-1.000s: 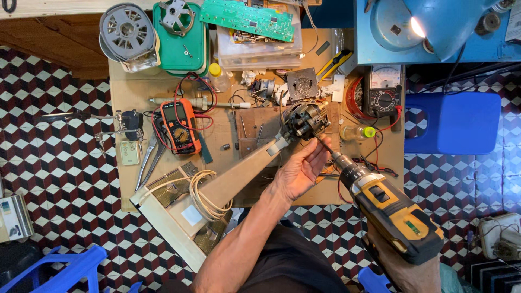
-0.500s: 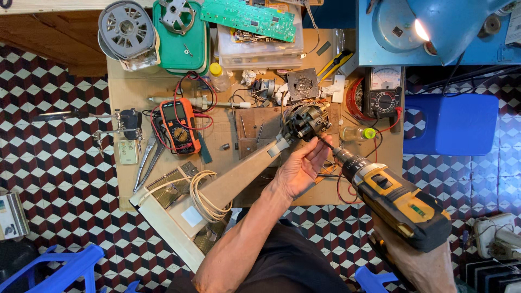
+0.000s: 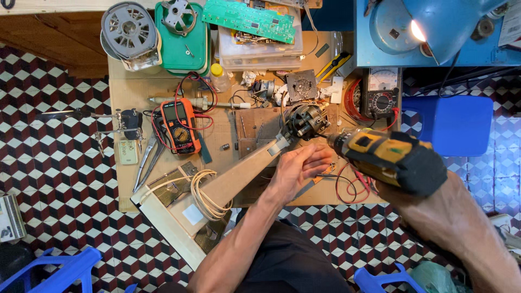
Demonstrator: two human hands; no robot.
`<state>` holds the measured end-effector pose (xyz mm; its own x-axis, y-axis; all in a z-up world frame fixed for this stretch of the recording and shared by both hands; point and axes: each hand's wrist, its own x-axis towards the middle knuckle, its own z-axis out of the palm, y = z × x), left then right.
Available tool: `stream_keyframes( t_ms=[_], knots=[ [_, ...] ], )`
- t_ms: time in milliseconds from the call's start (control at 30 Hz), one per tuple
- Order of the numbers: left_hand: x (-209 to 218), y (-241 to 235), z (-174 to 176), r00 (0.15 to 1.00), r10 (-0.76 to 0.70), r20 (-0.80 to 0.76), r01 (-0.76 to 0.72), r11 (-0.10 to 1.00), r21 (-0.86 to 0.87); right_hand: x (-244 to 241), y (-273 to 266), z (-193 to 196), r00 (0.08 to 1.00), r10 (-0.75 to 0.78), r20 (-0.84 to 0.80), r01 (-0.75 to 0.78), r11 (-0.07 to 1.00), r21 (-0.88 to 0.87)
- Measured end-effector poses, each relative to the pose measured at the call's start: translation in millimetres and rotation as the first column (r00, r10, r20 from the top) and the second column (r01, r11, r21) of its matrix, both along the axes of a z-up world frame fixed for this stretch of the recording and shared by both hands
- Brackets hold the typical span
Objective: The person disassembles a small motor or compressor component, applies lubricant from a bottle, and uses a cordless drill to remove and install screws. They handle the component with both hands, inspecting it between steps, and place tools on the workbench.
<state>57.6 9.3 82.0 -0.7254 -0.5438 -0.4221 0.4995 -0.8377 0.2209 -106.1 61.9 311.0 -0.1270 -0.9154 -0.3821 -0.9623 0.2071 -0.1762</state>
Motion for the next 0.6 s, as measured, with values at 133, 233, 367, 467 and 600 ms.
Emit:
stream_keyframes(
  t_ms=[133,233,367,467,600],
  knots=[
    [24.6,-4.4,30.8,0.636,0.366,0.679,0.323,0.674,-0.665,5.1,-32.6,17.6,0.996,-0.079,0.041,0.073,0.989,0.126],
    [24.1,-27.6,35.6,0.433,0.749,0.501,0.494,0.268,-0.827,23.9,-41.5,25.3,0.953,-0.299,0.038,0.281,0.926,0.253],
    [6.1,-54.8,23.8,0.451,0.581,0.677,0.619,0.342,-0.707,40.9,-45.4,36.0,0.959,-0.195,0.204,0.189,0.981,0.052],
    [-2.6,-55.5,10.4,0.433,0.401,0.807,0.652,0.479,-0.588,41.7,-46.2,32.5,0.912,-0.385,-0.138,0.407,0.821,0.4],
    [-1.5,-45.7,-2.1,0.438,0.633,0.638,0.565,0.359,-0.743,22.8,-36.2,18.2,0.967,-0.208,-0.144,0.25,0.87,0.425]
  ],
)
